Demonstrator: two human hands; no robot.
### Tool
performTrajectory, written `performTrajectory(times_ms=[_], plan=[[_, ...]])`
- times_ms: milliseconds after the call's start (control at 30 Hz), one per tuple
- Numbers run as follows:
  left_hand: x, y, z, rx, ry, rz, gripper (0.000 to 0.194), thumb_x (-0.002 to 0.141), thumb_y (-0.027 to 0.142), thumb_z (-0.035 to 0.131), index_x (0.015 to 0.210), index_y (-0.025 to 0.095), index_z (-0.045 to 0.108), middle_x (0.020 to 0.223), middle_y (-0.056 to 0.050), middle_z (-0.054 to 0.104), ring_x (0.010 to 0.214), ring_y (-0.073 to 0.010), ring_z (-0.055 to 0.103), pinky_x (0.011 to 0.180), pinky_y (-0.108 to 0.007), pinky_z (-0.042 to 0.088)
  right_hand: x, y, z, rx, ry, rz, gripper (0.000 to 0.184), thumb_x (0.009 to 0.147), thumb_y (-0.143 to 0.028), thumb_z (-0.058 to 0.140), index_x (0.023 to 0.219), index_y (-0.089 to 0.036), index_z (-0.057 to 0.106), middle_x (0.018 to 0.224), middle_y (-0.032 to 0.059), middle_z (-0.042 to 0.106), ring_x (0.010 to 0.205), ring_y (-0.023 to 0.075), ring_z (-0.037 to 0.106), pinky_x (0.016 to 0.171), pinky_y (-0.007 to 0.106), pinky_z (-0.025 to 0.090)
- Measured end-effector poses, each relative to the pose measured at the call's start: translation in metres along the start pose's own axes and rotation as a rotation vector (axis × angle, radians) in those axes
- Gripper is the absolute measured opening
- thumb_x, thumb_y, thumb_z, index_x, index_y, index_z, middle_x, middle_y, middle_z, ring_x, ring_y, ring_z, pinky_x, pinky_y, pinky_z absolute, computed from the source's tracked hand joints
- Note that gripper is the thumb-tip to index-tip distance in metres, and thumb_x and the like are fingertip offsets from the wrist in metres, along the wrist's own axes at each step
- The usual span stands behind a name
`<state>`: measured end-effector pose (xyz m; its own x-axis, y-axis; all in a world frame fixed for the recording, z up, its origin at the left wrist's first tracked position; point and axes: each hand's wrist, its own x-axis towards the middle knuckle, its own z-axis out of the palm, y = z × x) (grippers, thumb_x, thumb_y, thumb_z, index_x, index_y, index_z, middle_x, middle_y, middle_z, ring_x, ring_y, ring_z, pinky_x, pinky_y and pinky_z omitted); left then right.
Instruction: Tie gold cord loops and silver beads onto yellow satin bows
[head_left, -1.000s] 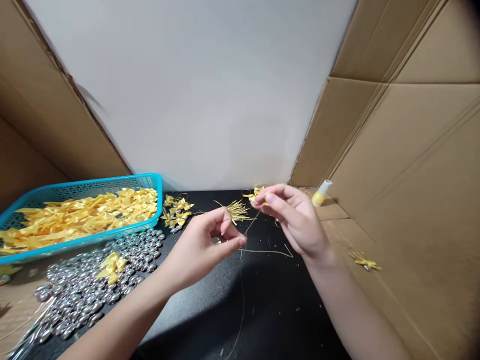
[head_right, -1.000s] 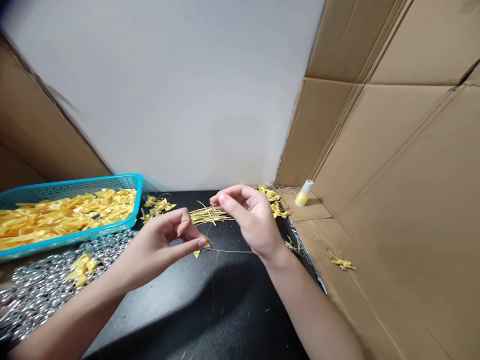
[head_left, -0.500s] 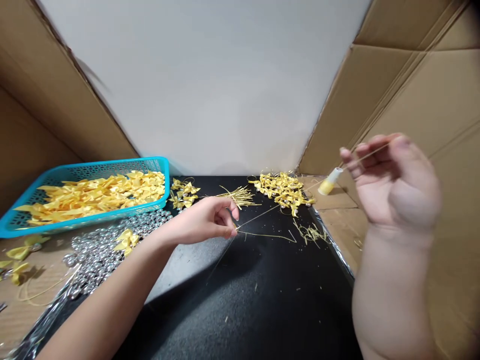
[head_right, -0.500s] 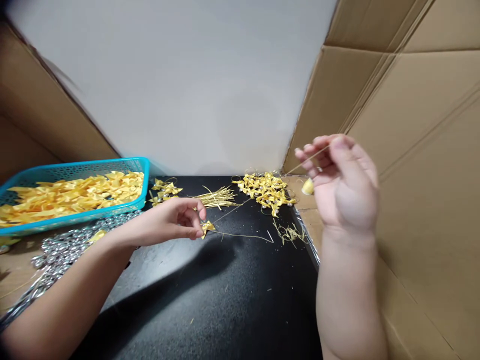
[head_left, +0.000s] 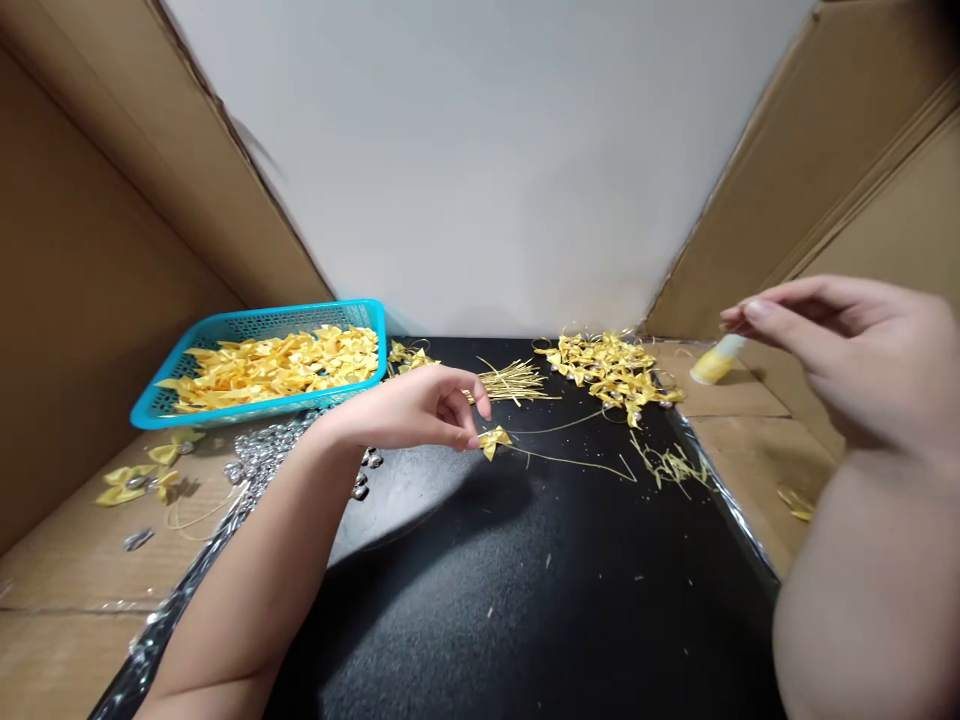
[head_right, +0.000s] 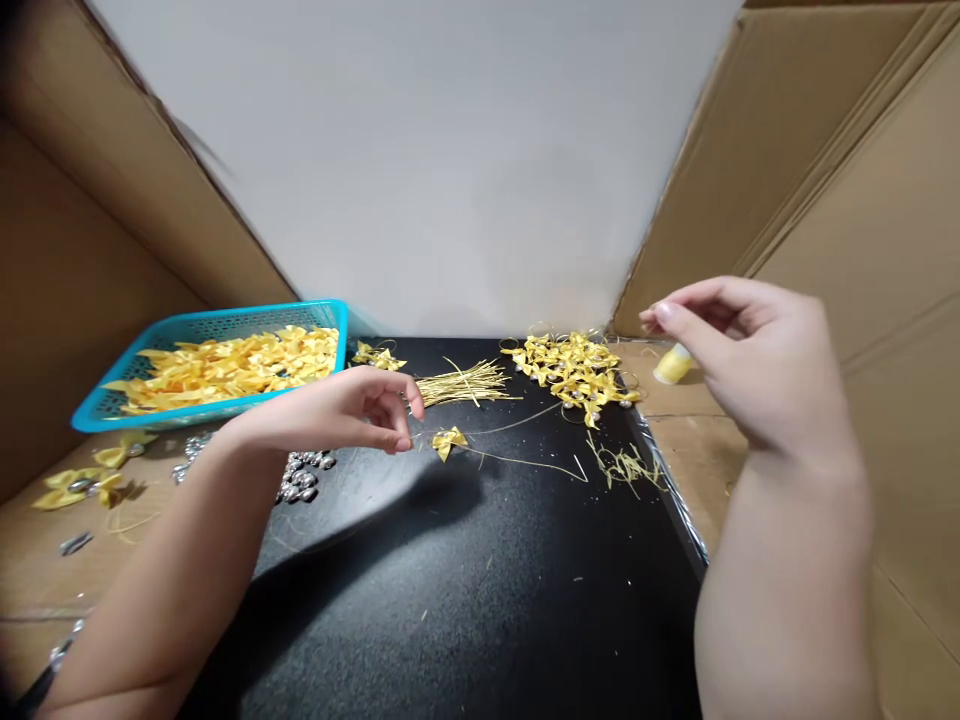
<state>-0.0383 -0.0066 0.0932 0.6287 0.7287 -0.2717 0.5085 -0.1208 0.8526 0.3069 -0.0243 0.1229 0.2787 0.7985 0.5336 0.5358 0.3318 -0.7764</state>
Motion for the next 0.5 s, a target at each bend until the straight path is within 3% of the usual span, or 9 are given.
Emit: performTrajectory(times_ms=[200, 400, 500], plan=[[-0.001, 0.0, -0.001, 0.019, 0.064, -0.006, 0.024, 0.072, 0.024, 0.07, 0.09, 0.018, 0.055, 0.075, -0.002, 0.073, 0.069, -0.0135, 0.067, 0.06, -0.023, 0.048, -0.002, -0.009, 0.018, 0.36, -0.017, 0.085, 0.004, 0.073, -0.021, 0.071, 0.072, -0.017, 0.07, 0.078, 0.0069, 0.073, 0.075, 0.0178, 0.071, 0.078, 0.036, 0.058], [0.0, 0.011, 0.008, -0.175, 0.22, 0.068, 0.024, 0.072, 0.024, 0.07, 0.087, 0.018, 0.052, 0.073, -0.001, 0.072, 0.067, -0.0106, 0.065, 0.062, -0.023, 0.048, -0.036, -0.037, 0.044, 0.396, -0.395, 0.019, 0.003, 0.077, -0.021, 0.072, 0.076, -0.019, 0.071, 0.071, 0.0022, 0.073, 0.067, 0.013, 0.07, 0.065, 0.024, 0.059], [-0.002, 0.018, 0.011, -0.206, 0.28, 0.064, 0.025, 0.072, 0.025, 0.072, 0.086, 0.019, 0.052, 0.069, 0.001, 0.069, 0.065, -0.0097, 0.063, 0.059, -0.021, 0.047, -0.046, -0.048, 0.051, 0.414, -0.47, -0.022, 0.004, 0.078, -0.022, 0.072, 0.076, -0.02, 0.07, 0.07, 0.0007, 0.072, 0.066, 0.0121, 0.069, 0.064, 0.023, 0.058]])
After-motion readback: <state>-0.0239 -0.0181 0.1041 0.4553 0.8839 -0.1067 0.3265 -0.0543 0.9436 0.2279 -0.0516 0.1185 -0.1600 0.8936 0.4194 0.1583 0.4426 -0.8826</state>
